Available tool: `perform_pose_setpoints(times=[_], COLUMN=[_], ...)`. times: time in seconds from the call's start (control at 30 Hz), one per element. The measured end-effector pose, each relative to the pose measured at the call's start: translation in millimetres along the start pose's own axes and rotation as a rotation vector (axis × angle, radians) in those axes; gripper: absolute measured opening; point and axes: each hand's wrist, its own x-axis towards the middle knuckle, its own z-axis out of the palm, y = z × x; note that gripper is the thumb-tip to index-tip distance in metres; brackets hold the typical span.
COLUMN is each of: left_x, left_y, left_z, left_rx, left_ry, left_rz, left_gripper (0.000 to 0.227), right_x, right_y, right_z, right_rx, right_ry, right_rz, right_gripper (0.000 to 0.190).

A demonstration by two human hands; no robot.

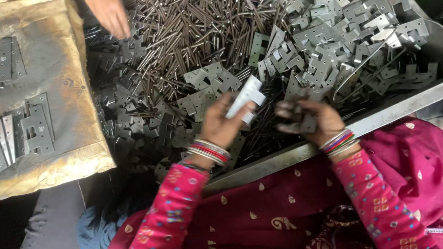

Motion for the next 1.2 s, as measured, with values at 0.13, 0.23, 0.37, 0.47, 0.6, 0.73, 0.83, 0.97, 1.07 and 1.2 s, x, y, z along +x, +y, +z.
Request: perform_pose_setpoints(times=[0.13,0.23,0.37,0.47,0.6,0.73,0.83,0.97,1.07,1.2], left_x=[-34.3,-30.9,-10.1,7.4,14.2,-26.3,-39.8,-11.2,0.6,5.8], left_y=[-9.9,-12.3,-17.8,-14.1,-7.3,-16.1,-14.0,15.3,22.7,5.8], left_z=[53.0,52.2,-1.6,-74.6,-196.5,-295.5,-301.3,-236.7,-154.0,-37.0], left_rx=[0.258,0.478,0.603,1.159,1.590,1.636,1.521,1.827,1.319,1.396], left_ry=[0.021,0.161,0.368,0.479,0.913,1.171,1.138,1.342,0.694,0.130], left_rz=[0.202,0.025,0.239,0.048,-0.348,-0.405,-0.560,-0.176,-0.091,0.050], left_gripper=[0.058,0.036,0.030,0.015,0.016,0.013,0.028,0.060,0.040,0.018], right_x=[0.2,4.1,15.9,40.3,52.9,61.6,53.3,42.0,32.3,11.6], right_y=[45.5,60.9,49.4,36.4,23.8,20.1,19.2,11.8,3.3,-25.5], right_z=[42.0,50.7,18.1,-12.7,-54.5,-58.2,-48.1,-29.0,-24.6,-23.0], right_rx=[0.011,-0.117,-1.106,-1.919,-2.114,-2.167,-2.182,-2.122,-1.811,-0.602], right_ry=[0.036,-0.017,0.160,0.470,0.470,0.403,0.428,0.446,0.526,0.394], right_rz=[-0.033,-0.113,-0.415,-0.803,-0.691,-0.664,-0.540,-0.770,-0.942,-0.758], right_gripper=[0.044,0.053,0.055,0.062,0.070,0.064,0.066,0.040,0.021,0.020])
